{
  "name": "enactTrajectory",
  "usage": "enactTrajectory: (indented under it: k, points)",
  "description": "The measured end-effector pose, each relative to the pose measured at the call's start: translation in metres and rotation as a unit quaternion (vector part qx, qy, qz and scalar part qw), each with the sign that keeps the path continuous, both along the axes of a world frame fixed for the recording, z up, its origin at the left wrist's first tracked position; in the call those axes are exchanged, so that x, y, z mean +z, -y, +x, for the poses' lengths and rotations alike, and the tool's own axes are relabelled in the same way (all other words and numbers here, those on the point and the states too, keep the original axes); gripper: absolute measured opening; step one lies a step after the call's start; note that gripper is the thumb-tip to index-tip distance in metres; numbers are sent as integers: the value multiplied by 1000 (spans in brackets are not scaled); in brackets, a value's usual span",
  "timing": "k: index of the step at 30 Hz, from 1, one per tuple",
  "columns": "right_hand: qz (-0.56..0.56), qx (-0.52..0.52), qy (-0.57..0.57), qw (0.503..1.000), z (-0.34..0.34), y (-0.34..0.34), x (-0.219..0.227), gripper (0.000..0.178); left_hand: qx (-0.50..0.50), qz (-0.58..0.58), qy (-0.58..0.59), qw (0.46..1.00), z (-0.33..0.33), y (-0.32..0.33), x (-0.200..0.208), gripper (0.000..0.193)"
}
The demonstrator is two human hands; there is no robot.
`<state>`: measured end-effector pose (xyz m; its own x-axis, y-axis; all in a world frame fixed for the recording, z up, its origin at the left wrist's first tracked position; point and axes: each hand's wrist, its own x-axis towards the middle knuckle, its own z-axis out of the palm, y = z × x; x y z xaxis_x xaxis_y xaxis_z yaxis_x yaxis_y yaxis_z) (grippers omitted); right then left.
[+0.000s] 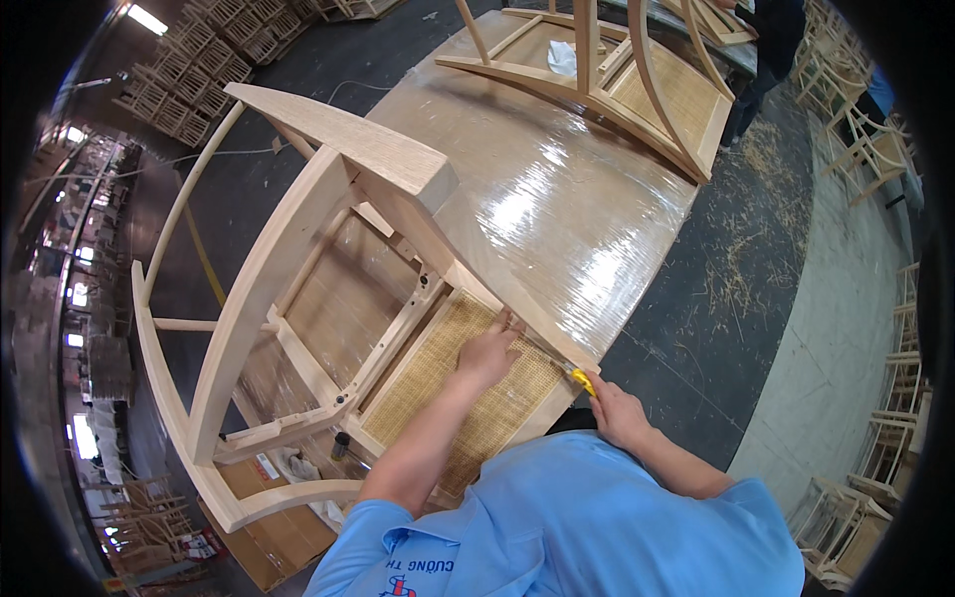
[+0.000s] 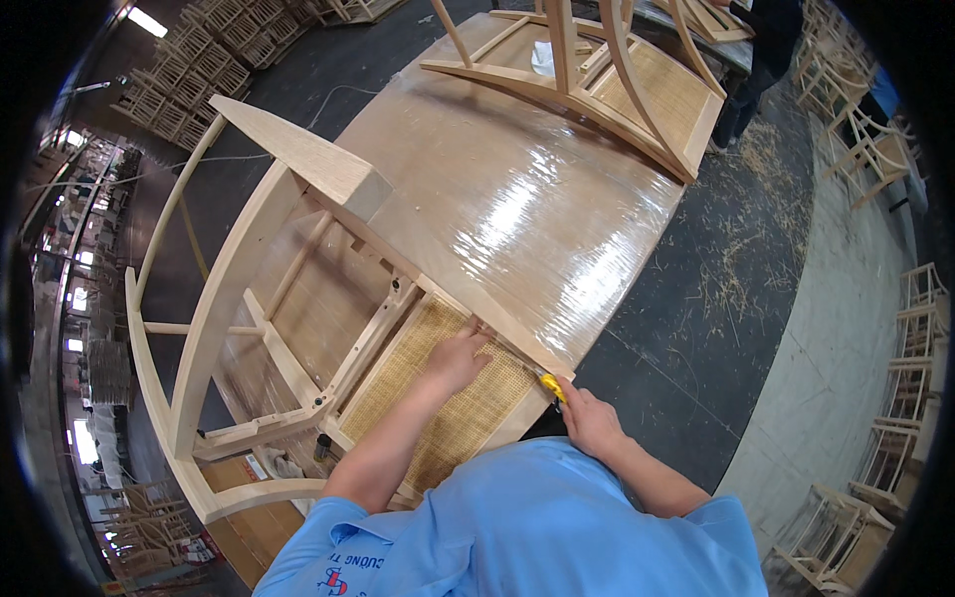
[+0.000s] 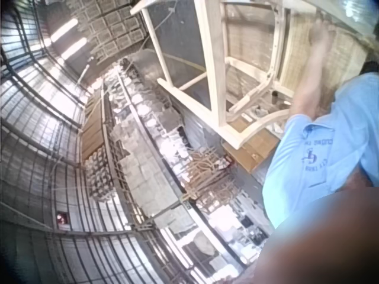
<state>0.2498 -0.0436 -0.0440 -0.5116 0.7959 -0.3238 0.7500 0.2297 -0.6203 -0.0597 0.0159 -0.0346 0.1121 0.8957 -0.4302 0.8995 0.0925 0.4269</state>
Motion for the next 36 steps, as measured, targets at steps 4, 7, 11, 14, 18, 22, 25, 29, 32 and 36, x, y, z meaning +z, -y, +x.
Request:
enactTrajectory:
  k: [4, 7, 11, 14, 18, 22, 25, 29, 32, 36]
  points:
    - [3, -34, -30, 999, 25, 17, 9, 59, -101, 1, 17, 995, 11, 23, -9, 45]
    - [8, -49, -63, 997, 33, 20, 17, 59, -39, 81, 87, 992, 15, 37, -23, 42]
    - [-6, -50, -94, 994, 35, 16, 26, 60, 88, 15, -16, 996, 37, 39, -26, 36]
    - [15, -56, -122, 991, 36, 7, 30, 60, 56, -164, 87, 981, 62, 47, -12, 34]
    - [49, -83, -156, 983, 37, -6, 36, 57, -117, -138, 254, 950, 75, 73, 2, 25]
    - [46, -84, -205, 974, 23, -16, 44, 51, 54, -3, 245, 968, 74, 88, -17, 15]
    - [115, 8, -231, 966, 9, -18, 51, 51, 40, 8, 245, 969, 80, 121, -30, 15]
    - [110, 76, -241, 961, -10, 2, 59, 51, 78, -97, 257, 958, 65, 168, -4, 23]
    - [95, 176, -276, 940, -44, 33, 67, 50, 124, -86, 324, 934, 47, 243, -17, 29]
    - [24, 319, -343, 883, -117, 102, 68, 50, 226, -13, 332, 916, 24, 366, -15, 28]
